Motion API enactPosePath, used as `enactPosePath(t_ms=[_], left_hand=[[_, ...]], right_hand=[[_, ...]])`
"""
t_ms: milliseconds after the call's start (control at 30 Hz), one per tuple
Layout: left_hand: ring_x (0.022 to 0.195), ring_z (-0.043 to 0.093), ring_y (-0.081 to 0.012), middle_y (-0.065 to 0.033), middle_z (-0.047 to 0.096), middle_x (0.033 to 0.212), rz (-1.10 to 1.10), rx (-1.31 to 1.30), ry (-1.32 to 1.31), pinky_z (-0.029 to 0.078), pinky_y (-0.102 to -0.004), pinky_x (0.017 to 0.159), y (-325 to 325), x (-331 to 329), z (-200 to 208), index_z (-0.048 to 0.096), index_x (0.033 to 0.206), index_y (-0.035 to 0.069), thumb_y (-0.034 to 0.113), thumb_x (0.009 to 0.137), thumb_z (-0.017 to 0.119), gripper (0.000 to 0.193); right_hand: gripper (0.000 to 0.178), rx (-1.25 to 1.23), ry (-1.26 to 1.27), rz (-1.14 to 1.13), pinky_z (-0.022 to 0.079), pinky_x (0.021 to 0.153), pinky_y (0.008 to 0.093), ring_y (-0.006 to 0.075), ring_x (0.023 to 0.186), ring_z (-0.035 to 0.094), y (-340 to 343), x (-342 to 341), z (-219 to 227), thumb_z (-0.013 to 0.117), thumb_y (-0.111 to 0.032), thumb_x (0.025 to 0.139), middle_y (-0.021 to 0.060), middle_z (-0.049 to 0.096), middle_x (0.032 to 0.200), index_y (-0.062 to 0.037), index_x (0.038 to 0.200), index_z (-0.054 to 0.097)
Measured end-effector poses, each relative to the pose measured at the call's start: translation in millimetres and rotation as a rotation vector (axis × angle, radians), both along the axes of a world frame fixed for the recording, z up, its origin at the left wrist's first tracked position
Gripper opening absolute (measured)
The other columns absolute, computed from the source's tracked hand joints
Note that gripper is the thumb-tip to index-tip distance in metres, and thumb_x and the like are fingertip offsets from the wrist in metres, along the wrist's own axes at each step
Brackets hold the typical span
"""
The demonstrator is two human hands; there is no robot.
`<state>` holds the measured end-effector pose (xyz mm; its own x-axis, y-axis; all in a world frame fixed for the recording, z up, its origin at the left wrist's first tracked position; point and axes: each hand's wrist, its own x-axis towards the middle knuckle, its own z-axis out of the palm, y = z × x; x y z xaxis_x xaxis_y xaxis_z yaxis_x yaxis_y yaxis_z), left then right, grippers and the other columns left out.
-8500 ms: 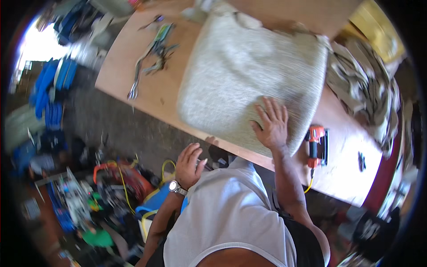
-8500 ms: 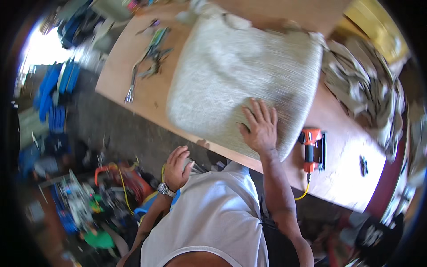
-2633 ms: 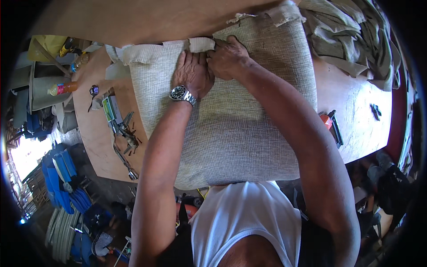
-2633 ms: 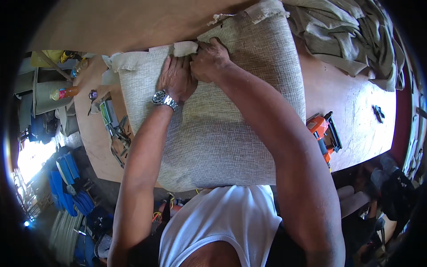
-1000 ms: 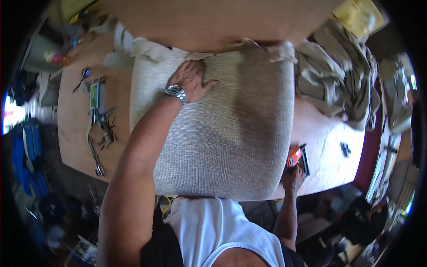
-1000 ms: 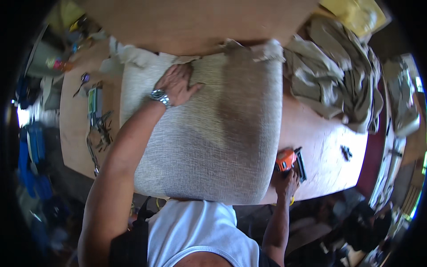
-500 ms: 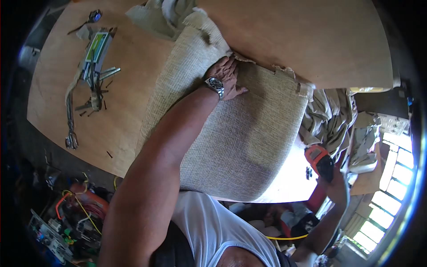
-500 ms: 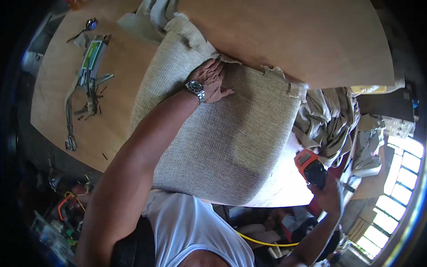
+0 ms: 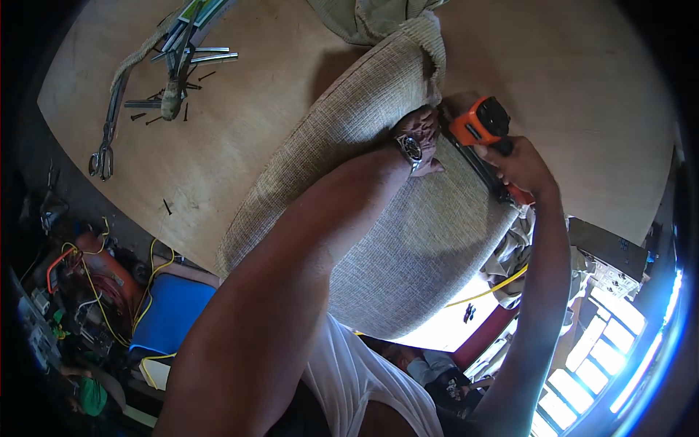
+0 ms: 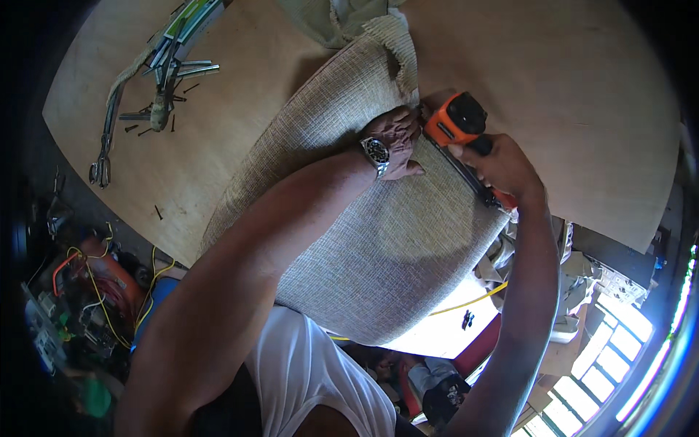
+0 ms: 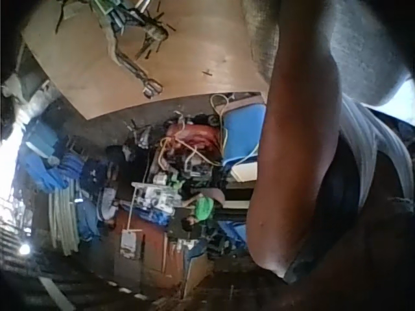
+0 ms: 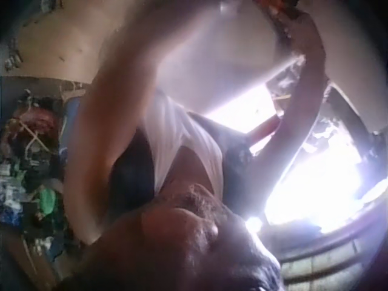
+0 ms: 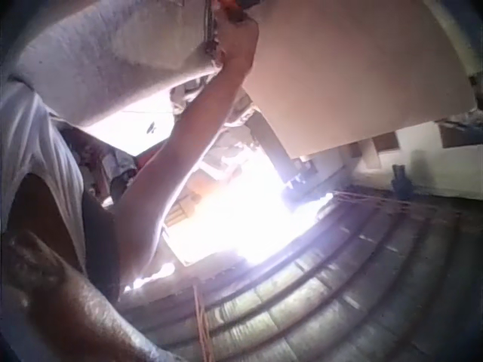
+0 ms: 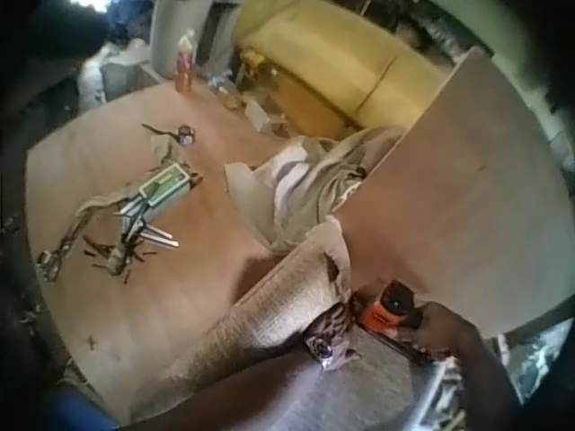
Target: The person is upholstering a chair seat by securing a beige fabric to a wooden base. They repeatedly pull the fabric taut, fold the edges, and use a pneumatic staple gun to attach it to the underside of the seat. The person also uses scissors to trim excess fabric from the edges during the process.
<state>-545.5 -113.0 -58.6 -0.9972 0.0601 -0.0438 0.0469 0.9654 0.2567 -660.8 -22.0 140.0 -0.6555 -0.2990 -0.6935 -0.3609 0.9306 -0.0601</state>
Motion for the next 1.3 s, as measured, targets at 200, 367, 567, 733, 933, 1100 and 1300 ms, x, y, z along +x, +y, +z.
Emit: enactPosePath(t_ms=[200, 367, 567, 733, 933, 1100, 1300], left_hand=[[0.153, 0.03, -0.0302, -0.0208, 0.044, 0.157, 0.006, -0.037, -0.011, 0.013, -0.042, 0.128, 2, 0, 0, 0.044, 0.149, -0.008, 0.075, 0.094, 0.04, 0.099], [0.154, 0.028, -0.0308, -0.0203, 0.041, 0.16, -0.009, -0.063, -0.059, 0.011, -0.0431, 0.128, 0, 1, 7, 0.043, 0.15, -0.007, 0.075, 0.095, 0.037, 0.099], [0.152, 0.031, -0.0276, -0.0166, 0.045, 0.158, -0.028, -0.108, -0.09, 0.014, -0.0421, 0.126, -2, -3, 11, 0.046, 0.148, -0.006, 0.074, 0.096, 0.035, 0.095], [0.151, 0.033, -0.0268, -0.015, 0.048, 0.155, -0.01, -0.106, -0.067, 0.016, -0.0422, 0.125, 3, -2, 4, 0.047, 0.147, -0.005, 0.073, 0.097, 0.034, 0.093], [0.149, 0.036, -0.026, -0.0141, 0.05, 0.153, -0.036, -0.115, -0.075, 0.018, -0.0411, 0.124, 0, -4, 9, 0.05, 0.144, -0.004, 0.072, 0.098, 0.034, 0.091], [0.148, 0.037, -0.0261, -0.0144, 0.051, 0.153, -0.058, -0.156, -0.083, 0.017, -0.041, 0.124, -3, -3, 16, 0.051, 0.144, -0.005, 0.072, 0.098, 0.034, 0.091], [0.152, 0.031, -0.0272, -0.0155, 0.045, 0.158, -0.078, -0.094, -0.134, 0.012, -0.0433, 0.126, -2, -3, 16, 0.049, 0.145, -0.006, 0.071, 0.098, 0.033, 0.092]], right_hand=[[0.063, -0.019, 0.079, 0.024, 0.046, 0.052, 0.0299, 0.0102, 0.053, 0.055, -5, -7, -21, 0.08, -0.056, 0.085, -0.0003, 0.058, 0.064, -0.0013, 0.115, 0.071], [0.081, 0.021, 0.088, 0.05, 0.055, 0.07, 0.0394, 0.0206, 0.071, 0.07, -7, -8, -21, 0.079, -0.068, 0.078, 0.0122, 0.072, 0.083, -0.0013, 0.124, 0.07], [0.081, 0.001, 0.24, 0.23, 0.052, 0.099, 0.0452, 0.0333, 0.112, 0.07, -6, -3, -36, 0.076, -0.07, 0.077, 0.0198, 0.073, 0.116, -0.0051, 0.126, 0.07], [0.074, 0.056, 0.24, 0.171, 0.05, 0.102, 0.045, 0.0346, 0.118, 0.068, -7, -1, -41, 0.081, -0.059, 0.078, 0.0185, 0.071, 0.125, -0.0086, 0.131, 0.069], [0.072, 0.05, 0.279, 0.13, 0.051, 0.101, 0.0454, 0.0347, 0.115, 0.069, -6, 5, -43, 0.08, -0.059, 0.077, 0.0174, 0.073, 0.122, -0.0104, 0.129, 0.07], [0.071, 0.091, 0.264, 0.138, 0.052, 0.099, 0.0455, 0.0348, 0.112, 0.071, -4, -2, -48, 0.08, -0.06, 0.076, 0.0177, 0.074, 0.119, -0.0125, 0.127, 0.072], [0.07, 0.116, 0.305, 0.169, 0.053, 0.098, 0.0455, 0.0353, 0.112, 0.07, -3, -5, -56, 0.079, -0.063, 0.074, 0.0183, 0.074, 0.118, -0.0128, 0.123, 0.074]])
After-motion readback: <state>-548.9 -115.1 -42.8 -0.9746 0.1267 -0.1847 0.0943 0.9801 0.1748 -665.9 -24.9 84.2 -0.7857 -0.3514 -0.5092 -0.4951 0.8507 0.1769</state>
